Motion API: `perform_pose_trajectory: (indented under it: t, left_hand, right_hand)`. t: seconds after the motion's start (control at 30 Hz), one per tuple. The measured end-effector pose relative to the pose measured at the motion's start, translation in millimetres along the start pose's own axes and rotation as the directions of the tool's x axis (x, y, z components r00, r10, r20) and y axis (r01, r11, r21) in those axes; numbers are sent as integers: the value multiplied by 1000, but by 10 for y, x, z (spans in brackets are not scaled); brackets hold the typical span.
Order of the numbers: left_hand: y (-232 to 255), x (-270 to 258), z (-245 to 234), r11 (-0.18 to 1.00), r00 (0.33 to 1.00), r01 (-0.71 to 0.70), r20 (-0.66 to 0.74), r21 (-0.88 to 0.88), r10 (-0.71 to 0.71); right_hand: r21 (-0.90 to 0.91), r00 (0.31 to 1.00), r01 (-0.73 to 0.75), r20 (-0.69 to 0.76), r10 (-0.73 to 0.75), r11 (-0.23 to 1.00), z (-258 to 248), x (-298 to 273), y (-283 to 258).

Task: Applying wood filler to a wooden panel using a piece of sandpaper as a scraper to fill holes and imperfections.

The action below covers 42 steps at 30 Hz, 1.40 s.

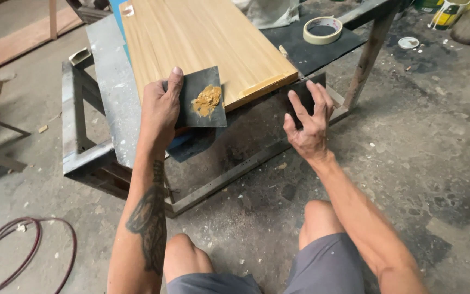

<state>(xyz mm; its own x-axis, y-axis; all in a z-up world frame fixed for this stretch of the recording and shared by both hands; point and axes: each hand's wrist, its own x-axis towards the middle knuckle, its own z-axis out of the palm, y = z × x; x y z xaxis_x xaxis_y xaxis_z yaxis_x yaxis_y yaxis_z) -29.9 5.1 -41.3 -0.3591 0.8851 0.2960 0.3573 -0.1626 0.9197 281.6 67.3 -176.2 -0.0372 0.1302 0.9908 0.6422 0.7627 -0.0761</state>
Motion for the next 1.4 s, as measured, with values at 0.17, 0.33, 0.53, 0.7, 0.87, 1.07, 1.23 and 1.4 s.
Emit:
perform_pose_trajectory:
  t: [0.17,0.33,0.53,0.7,0.87,1.07,1.23,1.4]
  left_hand:
    - [-56,29,1,1000,1000,11,-6,0,-11]
    - [-99,31,-13,999,1000,30,-2,-13,-30]
    - [-35,34,-2,1000,999,22,46,11,-23]
    - [-18,32,-8,1000,998,20,61,21,-22]
    - [-17,21,-12,1000,998,10,66,2,-10]
    - [12,7,0,1000,999,-9,50,26,8]
    - [18,16,2,999,999,-17,53,45,15]
    - [35,2,-9,1000,998,-5,60,31,3]
  right_hand:
    - [43,966,-258,-22,259,965,-54,4,-392]
    - [24,874,-482,-50,482,876,120,135,-625]
    - [-5,864,-500,-72,498,866,314,131,-706]
    - [48,849,-528,-11,529,848,340,173,-1056]
    - [103,854,-520,61,517,848,296,83,-1209]
    - [84,977,-212,14,212,974,251,-245,-367]
    - [-25,997,73,-21,-74,997,140,-79,7]
    - [-38,993,108,-35,-109,993,252,50,32]
